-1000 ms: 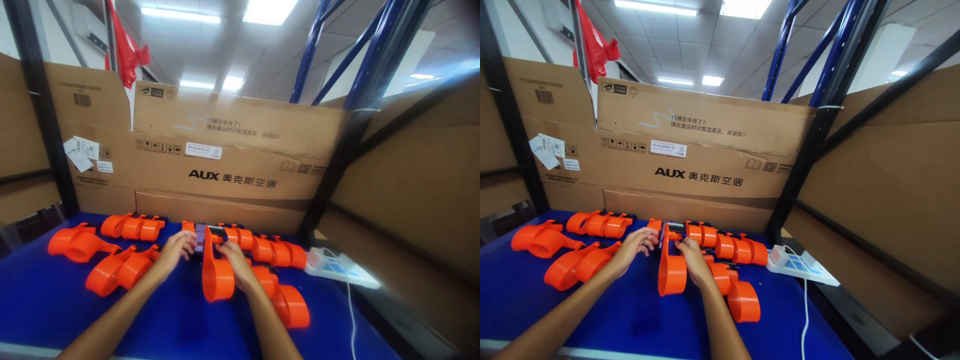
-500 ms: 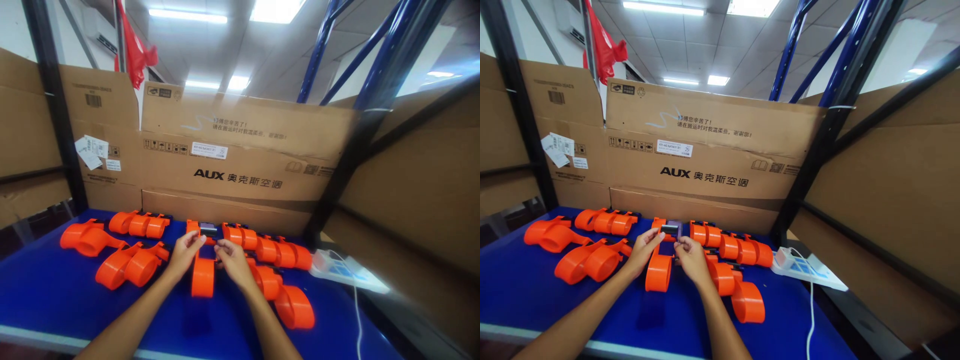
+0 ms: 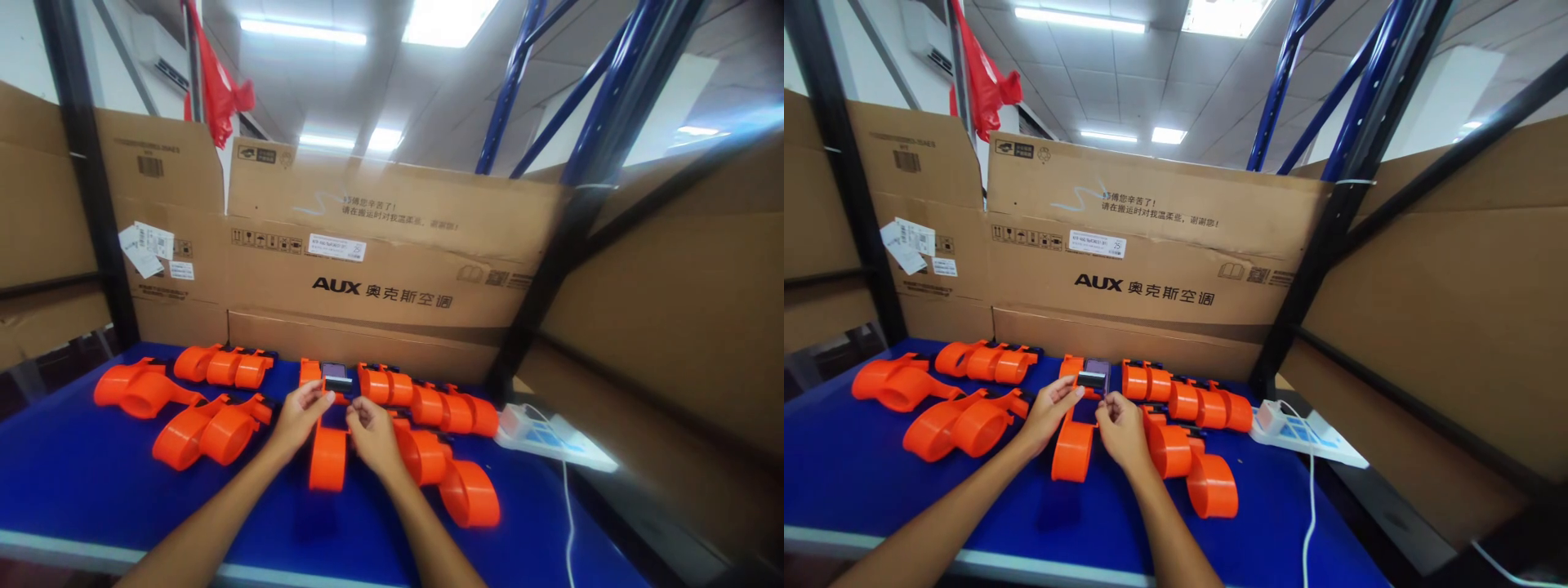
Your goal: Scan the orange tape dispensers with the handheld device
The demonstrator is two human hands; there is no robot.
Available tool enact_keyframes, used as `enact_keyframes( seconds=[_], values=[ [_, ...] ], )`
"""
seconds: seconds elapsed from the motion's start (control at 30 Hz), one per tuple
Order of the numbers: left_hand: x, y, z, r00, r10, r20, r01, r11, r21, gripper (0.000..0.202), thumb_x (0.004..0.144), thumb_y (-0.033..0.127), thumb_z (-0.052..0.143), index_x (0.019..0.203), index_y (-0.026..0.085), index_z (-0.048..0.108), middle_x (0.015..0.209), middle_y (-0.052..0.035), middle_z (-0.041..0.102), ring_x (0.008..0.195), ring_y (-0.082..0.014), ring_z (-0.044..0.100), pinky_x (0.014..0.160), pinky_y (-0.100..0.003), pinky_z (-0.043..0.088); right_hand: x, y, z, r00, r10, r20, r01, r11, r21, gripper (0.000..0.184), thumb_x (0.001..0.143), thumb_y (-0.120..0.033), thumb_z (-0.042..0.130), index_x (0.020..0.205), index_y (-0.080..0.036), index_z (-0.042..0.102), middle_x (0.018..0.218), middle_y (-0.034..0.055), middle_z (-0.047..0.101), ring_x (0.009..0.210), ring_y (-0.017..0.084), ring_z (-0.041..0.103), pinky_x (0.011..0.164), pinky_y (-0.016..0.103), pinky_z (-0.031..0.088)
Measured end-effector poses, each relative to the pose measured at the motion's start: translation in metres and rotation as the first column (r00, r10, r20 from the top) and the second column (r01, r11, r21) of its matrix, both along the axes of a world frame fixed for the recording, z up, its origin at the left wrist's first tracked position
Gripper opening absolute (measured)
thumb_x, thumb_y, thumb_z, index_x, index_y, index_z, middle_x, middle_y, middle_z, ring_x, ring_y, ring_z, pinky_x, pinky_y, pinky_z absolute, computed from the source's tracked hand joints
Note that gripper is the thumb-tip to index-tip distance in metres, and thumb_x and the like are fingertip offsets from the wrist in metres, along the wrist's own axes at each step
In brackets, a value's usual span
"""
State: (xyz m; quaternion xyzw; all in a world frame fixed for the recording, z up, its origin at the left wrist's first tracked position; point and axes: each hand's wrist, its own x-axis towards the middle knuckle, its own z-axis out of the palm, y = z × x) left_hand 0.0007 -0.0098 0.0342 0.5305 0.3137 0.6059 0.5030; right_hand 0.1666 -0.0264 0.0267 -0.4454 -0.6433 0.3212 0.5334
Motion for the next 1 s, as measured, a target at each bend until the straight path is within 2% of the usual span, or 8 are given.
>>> enact_keyframes(
  seconds=[0.1, 0.2, 0.47, 0.73, 0.87, 1.0],
  values=[
    [0.000, 0.000, 0.000, 1.000, -0.012, 0.011, 0.013, 1.000, -0.014, 0.041, 0.075, 0.040, 0.078, 0.107, 0.014, 0.070, 0.098, -0.0113, 0.076, 0.096, -0.0257, 0.069, 0.089, -0.034, 0.049, 0.000, 0.004, -0.002, 0.999, -0.013, 0.047, 0.009, 0.997, 0.082, 0.022, 0.081, -0.036, 0.055, 0.067, -0.021, 0.049, 0.058, -0.0044, 0.047, 0.053, 0.012, 0.047, 0.049, 0.020, 0.038],
    [0.000, -0.001, 0.001, 0.999, -0.016, 0.029, 0.017, 1.000, -0.022, 0.043, 0.074, 0.040, 0.079, 0.107, 0.014, 0.071, 0.100, -0.0123, 0.076, 0.097, -0.0265, 0.069, 0.090, -0.035, 0.049, 0.001, 0.007, -0.004, 0.995, -0.047, 0.092, 0.036, 0.992, 0.120, 0.023, 0.082, -0.035, 0.053, 0.065, -0.021, 0.046, 0.060, -0.0049, 0.043, 0.055, 0.011, 0.043, 0.050, 0.020, 0.035],
    [0.000, -0.004, 0.003, 0.999, -0.023, 0.031, 0.024, 1.000, -0.013, 0.044, 0.074, 0.039, 0.079, 0.108, 0.012, 0.072, 0.103, -0.0145, 0.076, 0.101, -0.0290, 0.069, 0.093, -0.038, 0.050, -0.002, 0.007, -0.009, 0.986, -0.112, 0.127, 0.093, 0.985, 0.146, 0.026, 0.084, -0.035, 0.050, 0.063, -0.021, 0.045, 0.058, -0.0051, 0.041, 0.056, 0.011, 0.041, 0.051, 0.020, 0.031],
    [0.000, -0.006, 0.009, 0.997, -0.013, 0.071, 0.016, 0.999, -0.034, 0.044, 0.071, 0.038, 0.081, 0.105, 0.013, 0.073, 0.104, -0.0139, 0.076, 0.099, -0.0283, 0.070, 0.092, -0.038, 0.050, -0.005, 0.005, -0.005, 0.984, -0.142, 0.108, 0.124, 0.980, 0.154, 0.025, 0.082, -0.033, 0.050, 0.062, -0.020, 0.046, 0.058, -0.0051, 0.041, 0.055, 0.011, 0.039, 0.051, 0.020, 0.029],
    [0.001, -0.008, 0.010, 0.994, 0.004, 0.107, -0.001, 1.000, -0.032, 0.039, 0.070, 0.037, 0.082, 0.100, 0.014, 0.073, 0.098, -0.0112, 0.076, 0.093, -0.0248, 0.070, 0.086, -0.033, 0.051, -0.005, 0.004, -0.001, 0.989, -0.117, 0.086, 0.104, 0.985, 0.134, 0.025, 0.083, -0.035, 0.049, 0.063, -0.020, 0.047, 0.059, -0.0045, 0.042, 0.057, 0.011, 0.040, 0.052, 0.020, 0.031],
    [0.000, -0.010, 0.013, 0.970, -0.029, 0.241, 0.050, 0.995, -0.082, 0.037, 0.074, 0.044, 0.078, 0.092, 0.013, 0.071, 0.086, -0.0083, 0.076, 0.075, -0.0204, 0.070, 0.071, -0.029, 0.053, -0.004, 0.001, 0.000, 0.997, -0.037, 0.065, 0.030, 0.994, 0.109, 0.024, 0.082, -0.035, 0.050, 0.064, -0.019, 0.048, 0.061, -0.0031, 0.047, 0.058, 0.012, 0.042, 0.052, 0.020, 0.033]
  ],
)
